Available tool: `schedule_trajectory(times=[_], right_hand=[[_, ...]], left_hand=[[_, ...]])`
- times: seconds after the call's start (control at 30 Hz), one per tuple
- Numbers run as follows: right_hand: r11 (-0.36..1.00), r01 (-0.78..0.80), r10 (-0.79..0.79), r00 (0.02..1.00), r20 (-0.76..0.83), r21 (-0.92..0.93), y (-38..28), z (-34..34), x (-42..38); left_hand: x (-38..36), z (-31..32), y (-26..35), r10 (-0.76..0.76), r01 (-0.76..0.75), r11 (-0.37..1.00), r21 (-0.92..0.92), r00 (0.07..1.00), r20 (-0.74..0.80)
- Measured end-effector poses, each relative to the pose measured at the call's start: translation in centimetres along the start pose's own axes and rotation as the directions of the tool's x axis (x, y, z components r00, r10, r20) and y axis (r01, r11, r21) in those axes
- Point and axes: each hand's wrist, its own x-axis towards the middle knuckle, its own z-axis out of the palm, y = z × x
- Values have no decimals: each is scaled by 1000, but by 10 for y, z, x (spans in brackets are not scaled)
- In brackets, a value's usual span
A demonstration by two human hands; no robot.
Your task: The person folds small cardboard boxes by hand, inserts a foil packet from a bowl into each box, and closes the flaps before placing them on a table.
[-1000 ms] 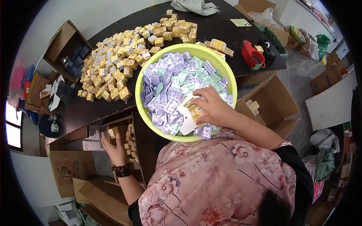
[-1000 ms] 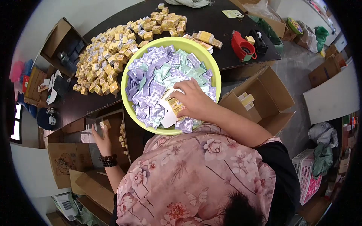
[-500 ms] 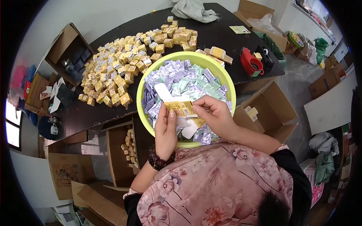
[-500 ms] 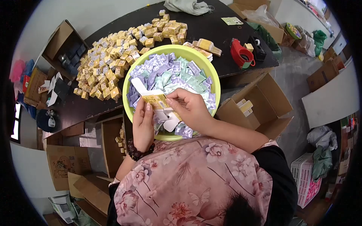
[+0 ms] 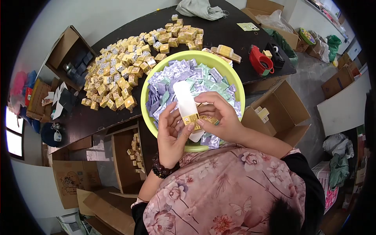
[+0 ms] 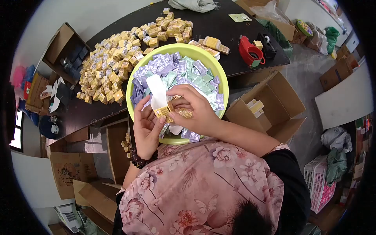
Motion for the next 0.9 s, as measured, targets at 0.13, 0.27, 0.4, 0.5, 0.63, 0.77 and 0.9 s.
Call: schedule_trajectory(times=[0.13, 0.27, 0.4, 0.5, 0.63, 0.77, 0.9], right_hand=[[928, 245, -211, 966, 147, -280, -11, -7, 6], [952, 160, -58, 931, 361, -259, -14, -15, 9], [987, 74, -42, 976, 216, -145, -3, -3, 3], [990, -74, 55, 985, 161, 118, -3, -1, 5], [999, 34, -38, 981, 190, 25, -1, -2, 8], [995, -101, 94, 966, 240, 17, 2, -9, 10], [975, -172, 145, 973, 181, 141, 1, -2, 11]], left_hand=[[-3, -17, 3, -6, 1, 998, 59, 997, 81], [-4, -23, 10, -91, 88, 996, 21, 982, 165], [-4, -24, 8, -113, 110, 994, 30, 982, 151], [-4, -23, 3, -90, 82, 994, 73, 989, 120], [-1, -17, -3, -30, 25, 997, 71, 997, 75], [-1, -14, -5, -42, 36, 993, 110, 998, 53], [-2, -13, -2, -55, 39, 978, 203, 995, 78]])
